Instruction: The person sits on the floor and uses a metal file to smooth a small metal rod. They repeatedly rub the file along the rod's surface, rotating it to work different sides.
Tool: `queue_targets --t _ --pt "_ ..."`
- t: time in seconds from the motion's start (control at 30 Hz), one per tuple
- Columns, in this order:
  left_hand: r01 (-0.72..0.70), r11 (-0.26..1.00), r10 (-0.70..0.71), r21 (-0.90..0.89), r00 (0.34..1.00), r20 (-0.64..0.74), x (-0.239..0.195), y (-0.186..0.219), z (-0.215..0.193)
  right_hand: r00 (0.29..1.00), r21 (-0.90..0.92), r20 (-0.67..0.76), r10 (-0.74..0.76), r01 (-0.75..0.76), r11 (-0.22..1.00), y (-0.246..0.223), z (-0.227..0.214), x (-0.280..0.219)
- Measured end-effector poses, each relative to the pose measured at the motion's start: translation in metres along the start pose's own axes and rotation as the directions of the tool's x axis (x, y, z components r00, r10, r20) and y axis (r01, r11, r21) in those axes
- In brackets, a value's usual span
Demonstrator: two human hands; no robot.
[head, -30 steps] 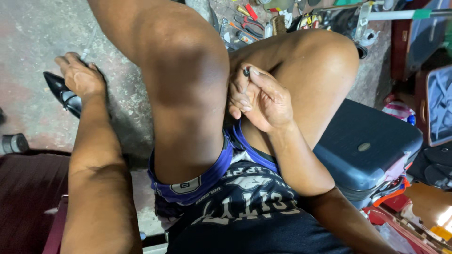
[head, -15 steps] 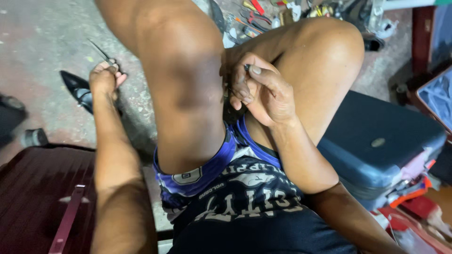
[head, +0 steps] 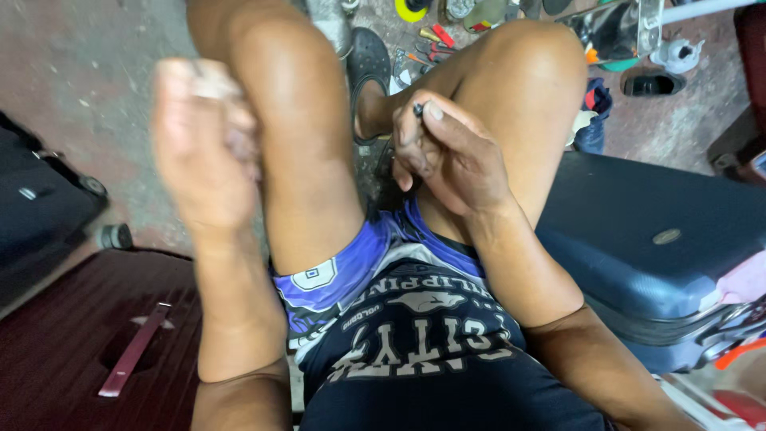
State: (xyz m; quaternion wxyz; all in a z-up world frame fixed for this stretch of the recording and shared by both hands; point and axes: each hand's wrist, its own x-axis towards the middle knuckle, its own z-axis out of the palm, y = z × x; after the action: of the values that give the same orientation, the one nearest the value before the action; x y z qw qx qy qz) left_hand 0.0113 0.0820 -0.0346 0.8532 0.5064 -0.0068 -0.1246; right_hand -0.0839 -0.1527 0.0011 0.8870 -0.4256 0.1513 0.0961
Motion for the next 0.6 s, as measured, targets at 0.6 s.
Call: queue_targets --t 0.6 --pt "0.276 0.961 -0.249 0.003 0.861 0.444 -0.046 0.013 0.104 0.990 -0.203 0.110 -0.088 0.109 0.973 -0.008 -0.007 -0.046"
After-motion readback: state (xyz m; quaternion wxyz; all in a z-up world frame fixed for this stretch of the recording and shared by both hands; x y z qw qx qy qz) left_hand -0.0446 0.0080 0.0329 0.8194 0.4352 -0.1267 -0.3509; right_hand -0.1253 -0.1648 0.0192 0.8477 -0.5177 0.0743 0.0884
